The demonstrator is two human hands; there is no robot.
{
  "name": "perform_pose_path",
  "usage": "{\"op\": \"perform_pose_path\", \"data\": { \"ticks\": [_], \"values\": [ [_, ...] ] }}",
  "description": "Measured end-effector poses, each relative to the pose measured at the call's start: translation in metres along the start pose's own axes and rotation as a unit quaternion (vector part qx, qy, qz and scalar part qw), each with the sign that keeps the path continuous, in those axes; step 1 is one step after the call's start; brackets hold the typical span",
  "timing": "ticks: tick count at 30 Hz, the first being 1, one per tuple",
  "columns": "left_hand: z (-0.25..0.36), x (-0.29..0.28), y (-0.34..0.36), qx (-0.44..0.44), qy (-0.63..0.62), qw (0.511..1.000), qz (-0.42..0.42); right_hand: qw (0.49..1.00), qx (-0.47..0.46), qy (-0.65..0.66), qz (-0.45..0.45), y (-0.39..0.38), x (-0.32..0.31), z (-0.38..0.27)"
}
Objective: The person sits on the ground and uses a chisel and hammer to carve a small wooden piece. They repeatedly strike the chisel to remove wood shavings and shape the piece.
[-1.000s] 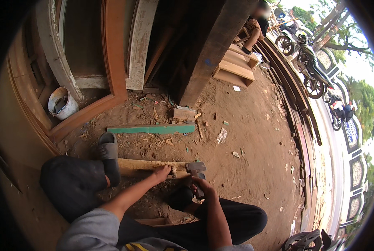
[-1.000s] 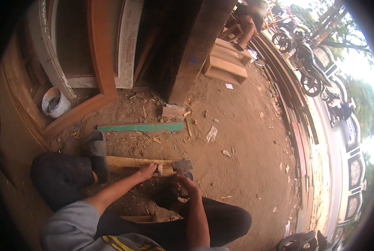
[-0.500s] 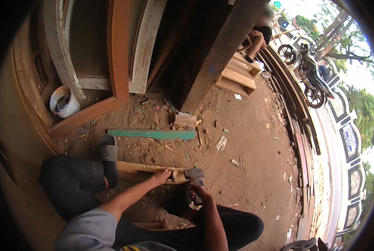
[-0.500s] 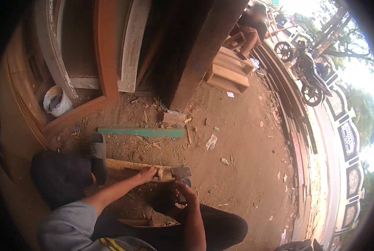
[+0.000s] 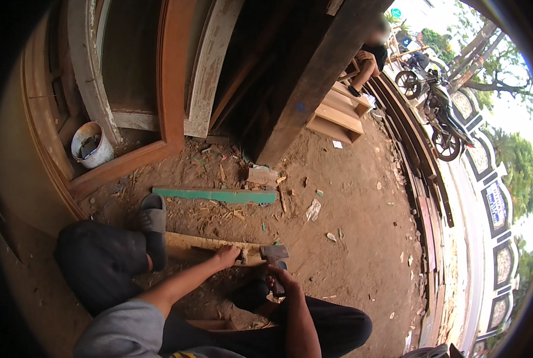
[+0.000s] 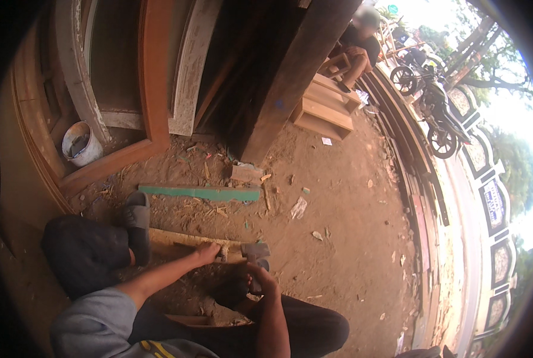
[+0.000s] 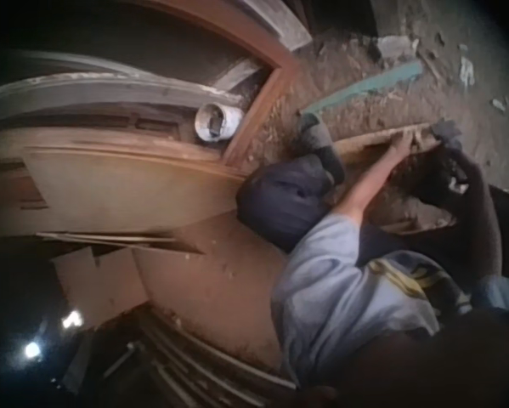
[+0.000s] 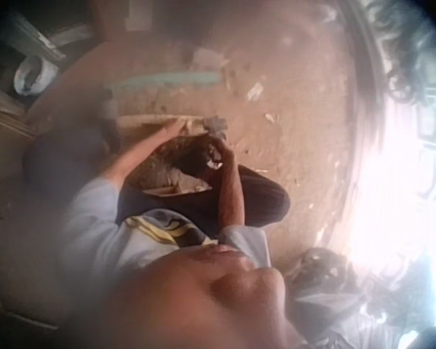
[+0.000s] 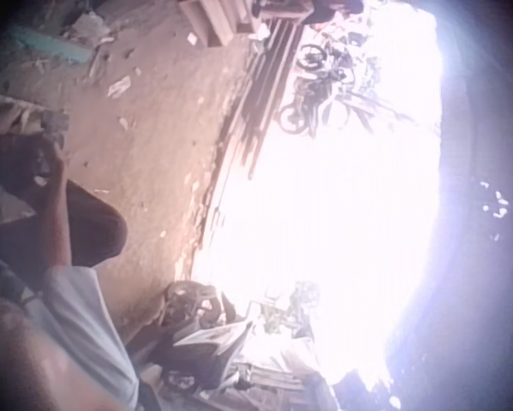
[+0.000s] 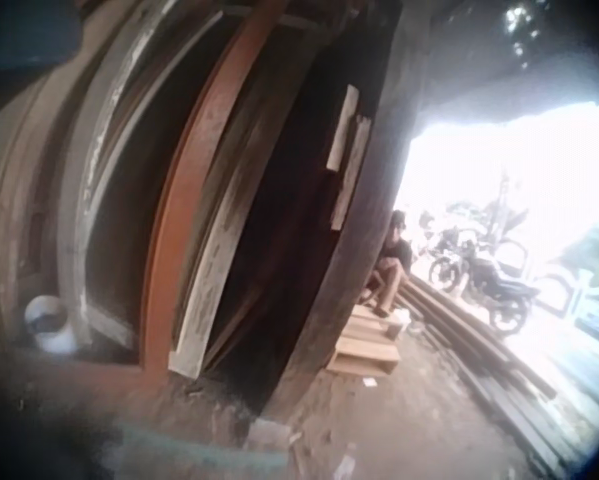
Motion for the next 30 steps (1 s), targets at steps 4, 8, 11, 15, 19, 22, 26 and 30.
{"op": "perform_pose_path", "data": {
  "ticks": [4,8,11,15,19,22,26,30],
  "values": [
    [-0.007,0.005,0.002,0.003,-0.023,1.0,0.022,1.0,0.012,-0.012,-0.019,0.003,0.004,0.001],
    [0.006,-0.005,-0.004,0.002,-0.043,0.998,0.038,0.999,0.027,0.011,-0.015,0.005,-0.002,0.003],
    [0.007,-0.004,-0.005,-0.009,-0.034,0.999,0.027,1.0,0.016,0.013,0.002,0.005,0.0,0.002],
    [0.007,-0.003,-0.007,-0.021,-0.016,1.0,0.005,0.999,-0.019,0.013,0.023,0.004,0.001,0.001],
    [0.01,0.0,-0.006,-0.007,-0.007,1.0,0.004,1.0,-0.01,0.008,0.006,0.005,-0.004,0.001],
    [0.009,0.005,-0.008,0.007,-0.022,0.999,0.032,1.0,0.001,0.008,0.003,0.007,-0.003,0.001],
    [0.02,-0.001,-0.011,0.014,-0.061,0.998,-0.02,1.0,0.018,0.011,-0.001,0.005,-0.003,0.003],
    [0.017,0.005,-0.013,0.002,-0.053,0.999,0.009,0.999,0.015,0.026,-0.013,0.006,-0.001,0.004]
  ]
}}
Point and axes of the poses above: each hand's wrist, its own y-axis towards the middle knuckle, its own x-axis out of the palm, z = x × y, the point moved 4 cm from there along y, towards the middle knuckle, and after that the axes turned 5 degrees about -y, right-handed, at the moved point
